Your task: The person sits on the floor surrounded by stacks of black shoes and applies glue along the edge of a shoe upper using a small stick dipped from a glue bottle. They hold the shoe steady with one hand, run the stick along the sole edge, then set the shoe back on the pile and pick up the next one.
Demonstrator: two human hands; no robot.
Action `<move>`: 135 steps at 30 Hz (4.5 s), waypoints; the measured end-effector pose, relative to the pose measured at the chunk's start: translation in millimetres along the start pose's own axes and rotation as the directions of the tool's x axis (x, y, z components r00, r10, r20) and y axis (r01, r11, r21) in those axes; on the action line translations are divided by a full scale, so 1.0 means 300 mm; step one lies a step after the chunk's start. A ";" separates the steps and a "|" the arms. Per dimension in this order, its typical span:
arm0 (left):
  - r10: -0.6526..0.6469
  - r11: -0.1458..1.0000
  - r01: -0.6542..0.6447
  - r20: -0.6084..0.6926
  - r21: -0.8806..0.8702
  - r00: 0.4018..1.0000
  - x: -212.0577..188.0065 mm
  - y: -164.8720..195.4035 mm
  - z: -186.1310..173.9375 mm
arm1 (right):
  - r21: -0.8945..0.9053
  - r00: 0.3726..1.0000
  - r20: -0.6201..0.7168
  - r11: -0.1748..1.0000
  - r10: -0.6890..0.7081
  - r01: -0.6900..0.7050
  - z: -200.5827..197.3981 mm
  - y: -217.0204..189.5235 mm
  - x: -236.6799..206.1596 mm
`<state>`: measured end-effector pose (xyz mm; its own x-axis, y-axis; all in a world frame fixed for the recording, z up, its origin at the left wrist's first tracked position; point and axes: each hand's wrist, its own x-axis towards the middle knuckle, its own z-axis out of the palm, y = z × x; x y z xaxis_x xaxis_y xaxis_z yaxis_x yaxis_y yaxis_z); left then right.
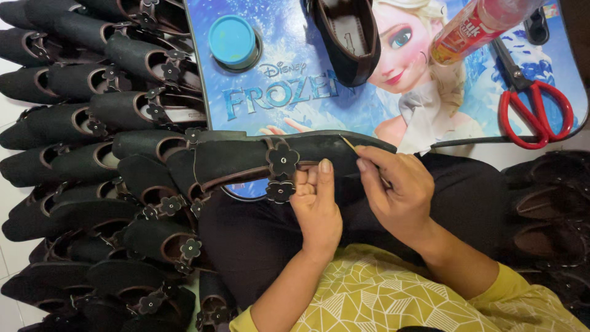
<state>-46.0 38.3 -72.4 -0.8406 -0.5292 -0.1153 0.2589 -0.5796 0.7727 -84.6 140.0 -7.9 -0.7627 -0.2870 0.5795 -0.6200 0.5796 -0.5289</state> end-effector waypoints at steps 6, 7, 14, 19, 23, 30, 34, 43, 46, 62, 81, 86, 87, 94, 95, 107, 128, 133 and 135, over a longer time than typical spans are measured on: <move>0.019 1.000 -0.019 0.015 -0.003 1.000 -0.001 -0.002 -0.001 | 0.048 0.997 0.041 0.997 -0.069 0.067 -0.006 0.007 0.004; 0.020 1.000 -0.020 0.014 0.005 1.000 0.000 -0.003 0.002 | 0.042 0.998 0.026 0.998 -0.053 0.051 -0.003 0.006 0.002; 0.008 0.998 -0.008 -0.006 -0.055 1.000 -0.003 -0.012 0.018 | -0.004 0.997 -0.013 0.998 -0.071 0.071 0.003 0.003 -0.004; 0.069 0.998 -0.069 -0.027 -0.001 0.997 -0.009 -0.041 0.034 | 0.007 0.997 0.001 0.997 -0.080 0.080 -0.001 -0.002 -0.003; 0.133 0.990 -0.134 -0.022 -0.049 0.991 -0.018 -0.100 0.041 | -0.009 0.999 -0.001 0.999 -0.041 0.041 -0.007 -0.005 -0.010; 0.116 0.989 -0.118 -0.036 -0.083 0.993 -0.033 -0.181 0.043 | -0.036 0.997 -0.071 0.999 0.021 -0.024 0.003 0.012 -0.017; 0.192 0.981 -0.191 -0.039 0.024 0.981 -0.012 -0.114 0.094 | 0.020 0.999 -0.017 0.999 -0.027 0.027 0.004 0.025 -0.012; 0.113 0.993 -0.114 -0.030 -0.041 0.993 -0.024 -0.140 0.089 | 0.014 0.999 -0.051 1.000 0.010 -0.009 -0.007 0.024 -0.017; 0.109 0.992 -0.111 -0.034 -0.062 0.993 -0.047 -0.189 0.060 | 0.009 0.998 -0.050 0.999 0.032 -0.032 -0.013 0.022 -0.021; 0.257 0.963 -0.259 0.043 0.067 0.965 -0.018 -0.109 0.127 | 0.063 0.999 0.002 0.997 0.035 -0.035 -0.036 0.064 -0.050; 0.318 0.942 -0.327 0.111 0.070 0.942 -0.027 -0.082 0.152 | 0.081 0.997 -0.013 0.994 0.080 -0.079 -0.048 0.073 -0.055; 0.321 0.944 -0.326 0.096 0.046 0.942 -0.027 -0.090 0.161 | 0.078 0.997 0.025 0.994 0.070 -0.072 -0.050 0.088 -0.058; 0.328 0.941 -0.334 0.100 0.048 0.939 -0.027 -0.097 0.157 | 0.079 0.997 0.025 0.994 0.077 -0.078 -0.050 0.091 -0.060; 0.281 0.957 -0.284 0.062 0.052 0.958 -0.025 -0.165 0.115 | 0.226 0.886 0.194 0.860 0.421 -0.458 -0.063 0.111 -0.076; 0.280 0.958 -0.283 0.059 0.051 0.958 -0.027 -0.173 0.109 | 0.239 0.900 0.155 0.869 0.408 -0.435 -0.064 0.112 -0.078; 0.213 0.976 -0.213 0.019 0.038 0.977 -0.028 -0.222 0.083 | 0.084 1.000 -0.009 0.996 0.013 -0.012 -0.046 0.126 -0.067; 0.082 0.997 -0.081 -0.008 0.008 0.997 -0.042 -0.264 0.060 | 0.169 0.989 -0.004 0.975 0.147 -0.144 -0.037 0.128 -0.083; 0.136 0.990 -0.136 -0.019 0.028 0.991 -0.029 -0.276 0.060 | 0.141 0.994 -0.030 0.985 0.105 -0.099 -0.040 0.126 -0.080; 0.131 0.990 -0.130 -0.024 0.046 0.991 -0.031 -0.274 0.063 | 0.075 1.000 -0.001 0.997 0.010 -0.010 -0.044 0.130 -0.076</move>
<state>-68.4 102.6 -123.1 -0.7876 -0.6155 -0.0282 0.3438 -0.4771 0.8088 -88.9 179.2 -33.5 -0.7688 -0.2804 0.5748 -0.6243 0.5237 -0.5796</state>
